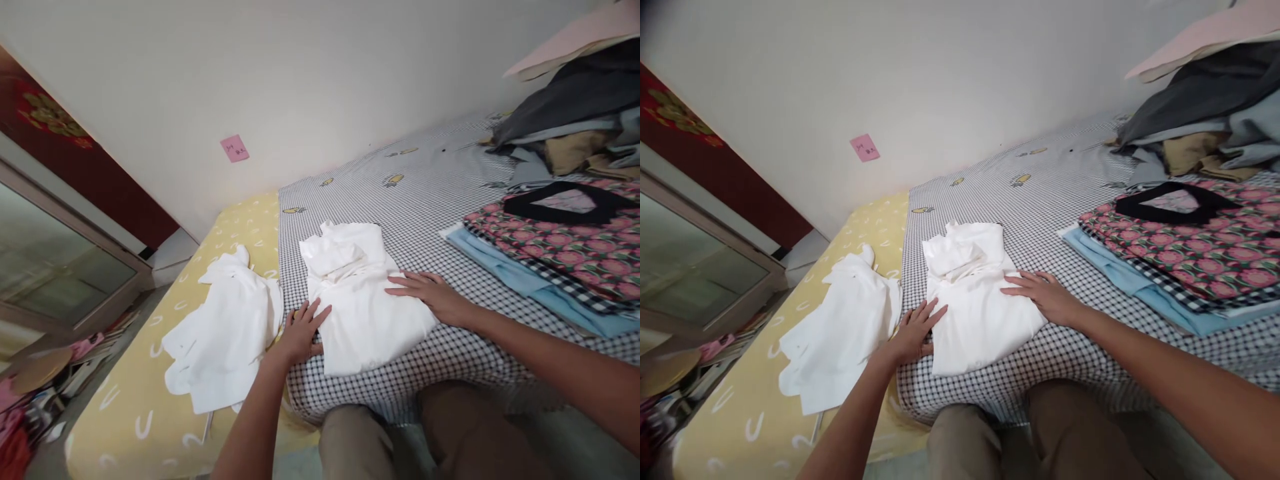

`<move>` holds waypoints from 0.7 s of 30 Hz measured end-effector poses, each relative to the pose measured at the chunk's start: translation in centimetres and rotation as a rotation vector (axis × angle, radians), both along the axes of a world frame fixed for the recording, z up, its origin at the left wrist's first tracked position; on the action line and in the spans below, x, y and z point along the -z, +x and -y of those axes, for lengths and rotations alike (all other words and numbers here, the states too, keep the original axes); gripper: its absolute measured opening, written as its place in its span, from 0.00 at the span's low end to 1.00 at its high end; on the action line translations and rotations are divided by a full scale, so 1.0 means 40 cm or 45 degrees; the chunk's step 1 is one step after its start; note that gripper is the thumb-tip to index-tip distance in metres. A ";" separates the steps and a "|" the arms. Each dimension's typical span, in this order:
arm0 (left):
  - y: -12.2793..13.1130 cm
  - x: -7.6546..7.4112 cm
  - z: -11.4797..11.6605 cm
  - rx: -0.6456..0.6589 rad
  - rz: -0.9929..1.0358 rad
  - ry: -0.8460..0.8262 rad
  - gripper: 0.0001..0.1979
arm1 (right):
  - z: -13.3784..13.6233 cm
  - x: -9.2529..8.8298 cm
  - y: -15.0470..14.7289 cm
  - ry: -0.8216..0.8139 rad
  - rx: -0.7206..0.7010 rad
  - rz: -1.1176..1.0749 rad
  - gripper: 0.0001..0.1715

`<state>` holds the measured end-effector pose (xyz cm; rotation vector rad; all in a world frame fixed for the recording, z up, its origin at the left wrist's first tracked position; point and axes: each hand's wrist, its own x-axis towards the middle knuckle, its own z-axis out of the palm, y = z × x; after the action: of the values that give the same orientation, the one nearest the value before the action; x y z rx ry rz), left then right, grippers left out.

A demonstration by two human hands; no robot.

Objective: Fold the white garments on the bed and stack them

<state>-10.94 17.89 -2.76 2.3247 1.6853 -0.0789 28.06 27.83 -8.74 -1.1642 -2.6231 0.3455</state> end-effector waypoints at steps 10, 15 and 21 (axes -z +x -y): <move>0.059 0.059 -0.034 -0.141 0.177 0.468 0.24 | -0.004 -0.018 -0.016 -0.023 -0.006 -0.088 0.29; 0.080 0.057 -0.063 -0.365 0.575 0.293 0.21 | -0.005 -0.050 -0.054 -0.193 0.135 -0.222 0.26; 0.103 -0.004 -0.001 -0.381 0.776 0.262 0.24 | 0.086 -0.077 -0.049 -0.265 0.198 -0.369 0.31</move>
<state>-6.83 17.94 -2.61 1.9016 1.7275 0.8064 26.10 24.38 -5.65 -1.2653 -2.2734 0.7110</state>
